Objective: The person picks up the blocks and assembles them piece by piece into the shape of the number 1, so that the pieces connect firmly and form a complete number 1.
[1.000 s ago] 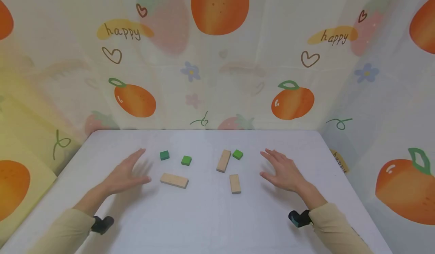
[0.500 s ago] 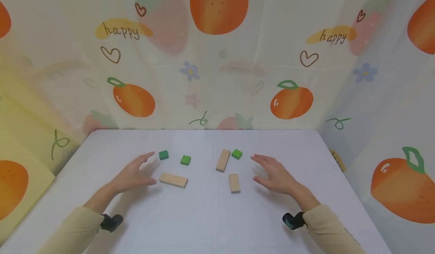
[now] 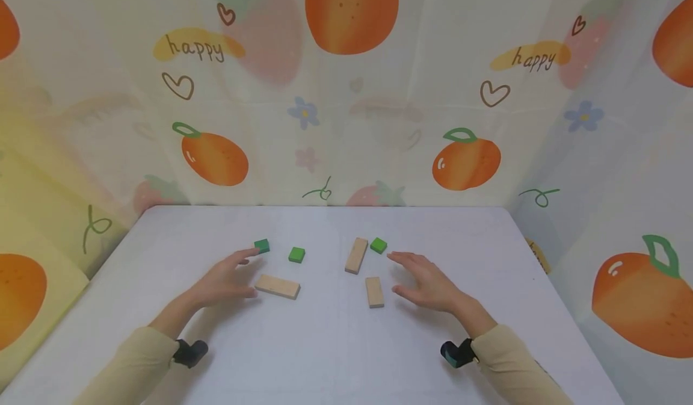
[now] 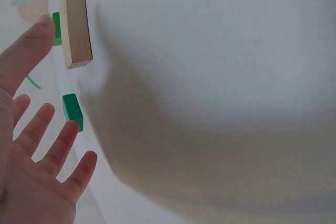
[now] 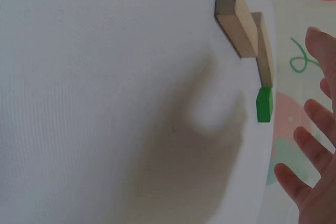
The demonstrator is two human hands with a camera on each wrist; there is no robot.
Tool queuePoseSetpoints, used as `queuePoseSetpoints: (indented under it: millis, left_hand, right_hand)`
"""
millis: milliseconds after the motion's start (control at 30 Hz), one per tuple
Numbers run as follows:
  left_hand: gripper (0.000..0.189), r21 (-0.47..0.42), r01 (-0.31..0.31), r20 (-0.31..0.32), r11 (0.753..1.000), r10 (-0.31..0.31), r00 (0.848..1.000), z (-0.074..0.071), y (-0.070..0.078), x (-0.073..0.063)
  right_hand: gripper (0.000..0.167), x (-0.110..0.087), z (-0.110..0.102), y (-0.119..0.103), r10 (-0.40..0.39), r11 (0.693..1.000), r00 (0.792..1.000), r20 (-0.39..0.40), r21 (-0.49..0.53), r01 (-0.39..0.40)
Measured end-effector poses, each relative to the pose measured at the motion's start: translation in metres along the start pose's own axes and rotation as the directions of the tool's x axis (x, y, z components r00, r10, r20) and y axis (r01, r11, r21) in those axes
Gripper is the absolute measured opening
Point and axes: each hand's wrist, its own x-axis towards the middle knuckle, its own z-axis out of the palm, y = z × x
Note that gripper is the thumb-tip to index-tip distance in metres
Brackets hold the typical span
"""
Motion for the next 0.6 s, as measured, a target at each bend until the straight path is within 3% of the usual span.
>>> queuePoseSetpoints:
  millis: [133,367,600]
  left_hand:
    - [0.083,-0.004,-0.018,0.008,1.000,0.018,1.000,0.004,-0.001,0.001]
    - [0.071,0.012,0.044,0.032,0.999,-0.044,0.999,0.009,0.002,0.004]
    - [0.061,0.030,0.016,0.048,0.999,-0.018,0.999,0.011,0.001,0.006]
  right_hand:
    - [0.060,0.001,0.004,-0.002,-0.015,1.000,1.000,0.008,0.013,0.015]
    - [0.059,0.000,0.011,-0.002,-0.039,0.999,0.999,0.014,0.023,0.039]
    - [0.056,0.000,0.017,-0.003,-0.063,0.998,0.998,0.002,0.029,0.063]
